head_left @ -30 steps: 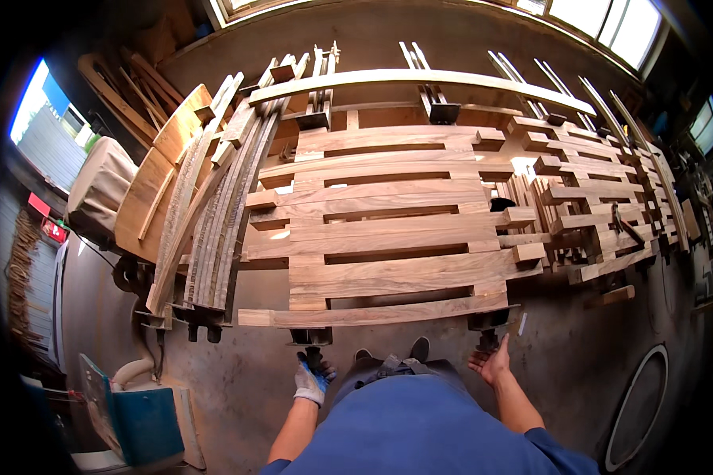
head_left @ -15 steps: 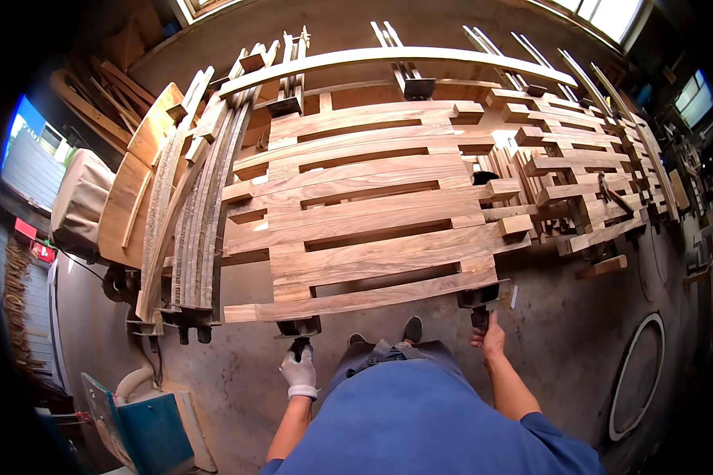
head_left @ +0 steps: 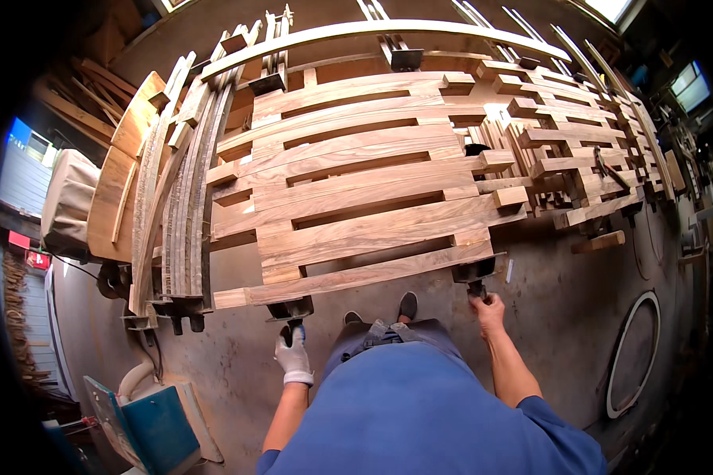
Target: The person arranges wooden planks on a jig, applies glue to small blocks, and uses a nail gun to fasten them to the planks. The person then places the assembled pieces into a larger wooden structure.
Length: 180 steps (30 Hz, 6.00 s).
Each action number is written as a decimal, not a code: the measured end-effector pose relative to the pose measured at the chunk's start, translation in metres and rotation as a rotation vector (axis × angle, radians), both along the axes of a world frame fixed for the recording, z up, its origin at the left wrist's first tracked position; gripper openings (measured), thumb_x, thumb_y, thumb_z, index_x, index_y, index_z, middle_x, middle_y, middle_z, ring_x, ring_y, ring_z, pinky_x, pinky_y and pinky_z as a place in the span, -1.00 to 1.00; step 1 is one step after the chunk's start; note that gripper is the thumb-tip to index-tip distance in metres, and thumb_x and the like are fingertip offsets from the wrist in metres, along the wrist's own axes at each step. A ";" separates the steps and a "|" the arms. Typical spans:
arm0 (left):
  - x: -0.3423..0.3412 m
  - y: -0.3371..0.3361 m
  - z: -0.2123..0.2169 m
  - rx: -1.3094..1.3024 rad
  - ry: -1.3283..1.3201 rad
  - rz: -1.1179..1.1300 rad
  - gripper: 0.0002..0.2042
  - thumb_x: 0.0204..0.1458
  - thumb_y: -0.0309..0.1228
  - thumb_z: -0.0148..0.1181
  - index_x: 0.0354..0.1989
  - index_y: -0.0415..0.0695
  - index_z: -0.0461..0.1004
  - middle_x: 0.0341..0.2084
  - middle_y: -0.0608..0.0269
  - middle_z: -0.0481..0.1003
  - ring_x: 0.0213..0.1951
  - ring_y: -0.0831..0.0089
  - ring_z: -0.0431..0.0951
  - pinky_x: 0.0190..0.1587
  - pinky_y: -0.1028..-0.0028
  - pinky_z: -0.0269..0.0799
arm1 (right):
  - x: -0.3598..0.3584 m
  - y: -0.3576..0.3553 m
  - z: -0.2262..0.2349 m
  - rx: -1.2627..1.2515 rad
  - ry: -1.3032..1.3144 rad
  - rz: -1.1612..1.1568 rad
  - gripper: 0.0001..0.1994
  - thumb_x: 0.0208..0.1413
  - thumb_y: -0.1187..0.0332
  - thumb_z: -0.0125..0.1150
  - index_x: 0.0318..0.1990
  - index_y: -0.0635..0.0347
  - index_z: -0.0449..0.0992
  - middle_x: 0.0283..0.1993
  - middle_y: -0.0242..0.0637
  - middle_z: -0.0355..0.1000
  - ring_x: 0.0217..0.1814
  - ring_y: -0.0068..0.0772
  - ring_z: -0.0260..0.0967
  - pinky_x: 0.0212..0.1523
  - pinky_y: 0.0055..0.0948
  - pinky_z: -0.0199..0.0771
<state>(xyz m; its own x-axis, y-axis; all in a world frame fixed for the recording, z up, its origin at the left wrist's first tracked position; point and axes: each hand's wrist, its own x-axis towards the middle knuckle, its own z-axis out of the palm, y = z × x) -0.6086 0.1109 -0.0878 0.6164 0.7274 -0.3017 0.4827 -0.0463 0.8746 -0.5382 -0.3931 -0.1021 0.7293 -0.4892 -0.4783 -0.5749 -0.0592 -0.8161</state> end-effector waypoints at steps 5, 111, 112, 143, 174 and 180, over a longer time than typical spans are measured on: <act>0.012 -0.020 0.044 0.584 0.349 -0.212 -0.45 -0.19 -0.23 0.65 -0.03 -0.24 0.61 -0.13 -0.18 0.61 -0.06 -0.19 0.61 0.06 0.01 0.53 | 0.000 0.018 0.035 -0.741 -0.136 0.228 -0.61 0.24 0.02 0.43 -0.21 0.18 0.49 -0.33 -0.12 0.58 -0.38 -0.29 0.54 -0.32 -0.23 0.54; -0.001 -0.008 -0.030 0.002 -0.019 0.098 -0.65 0.21 -0.08 0.37 -0.11 -0.13 0.64 -0.38 0.05 0.63 -0.31 0.03 0.63 -0.19 0.11 0.57 | 0.015 -0.039 -0.004 0.852 0.430 -0.074 -0.09 0.19 -0.58 -0.09 -0.08 0.31 0.52 -0.29 -0.06 0.53 -0.20 0.02 0.51 -0.08 0.02 0.56; 0.001 -0.010 -0.029 -0.123 -0.040 0.140 -0.66 0.21 -0.08 0.38 -0.10 -0.12 0.64 -0.37 0.06 0.63 -0.31 0.05 0.63 -0.19 0.10 0.57 | 0.014 -0.043 -0.012 0.936 0.473 -0.082 0.00 0.21 -0.63 -0.23 -0.06 0.36 0.51 -0.28 -0.03 0.54 -0.16 0.02 0.52 -0.04 0.03 0.57; 0.079 0.215 0.197 -0.303 0.380 -0.718 -0.59 0.36 -0.02 0.21 0.06 -0.12 0.65 -0.21 0.12 0.70 -0.26 0.33 0.70 -0.20 0.38 0.63 | 0.035 0.069 0.081 -0.351 0.288 0.523 -0.60 0.29 0.07 0.36 0.02 0.25 0.67 -0.07 -0.12 0.63 -0.13 -0.28 0.53 -0.11 -0.16 0.55; 0.292 0.481 0.176 1.131 0.312 -0.198 -0.27 -0.09 -0.07 0.58 0.26 -0.14 0.49 0.15 -0.17 0.55 0.26 -0.08 0.48 0.36 0.04 0.32 | 0.095 0.193 0.210 0.082 0.684 0.982 -0.66 0.32 0.19 0.43 -0.20 0.40 0.67 -0.33 -0.21 0.64 -0.27 -0.42 0.63 -0.13 -0.45 0.65; 0.334 0.299 0.309 1.229 0.562 -0.535 -0.50 0.01 -0.29 0.40 0.16 -0.11 0.48 0.13 -0.06 0.50 0.21 -0.01 0.52 0.29 0.11 0.43 | 0.185 0.199 0.224 -0.078 0.112 1.047 -0.66 0.30 0.13 0.41 -0.17 0.32 0.69 -0.29 -0.24 0.67 -0.25 -0.51 0.60 -0.17 -0.42 0.58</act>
<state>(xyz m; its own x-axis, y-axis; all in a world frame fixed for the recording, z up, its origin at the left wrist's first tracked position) -0.2746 0.4098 0.2213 0.9041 0.4253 0.0418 0.4266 -0.8929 -0.1439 -0.3531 -0.1940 0.1222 0.7589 0.3269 -0.5633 -0.2784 -0.6191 -0.7343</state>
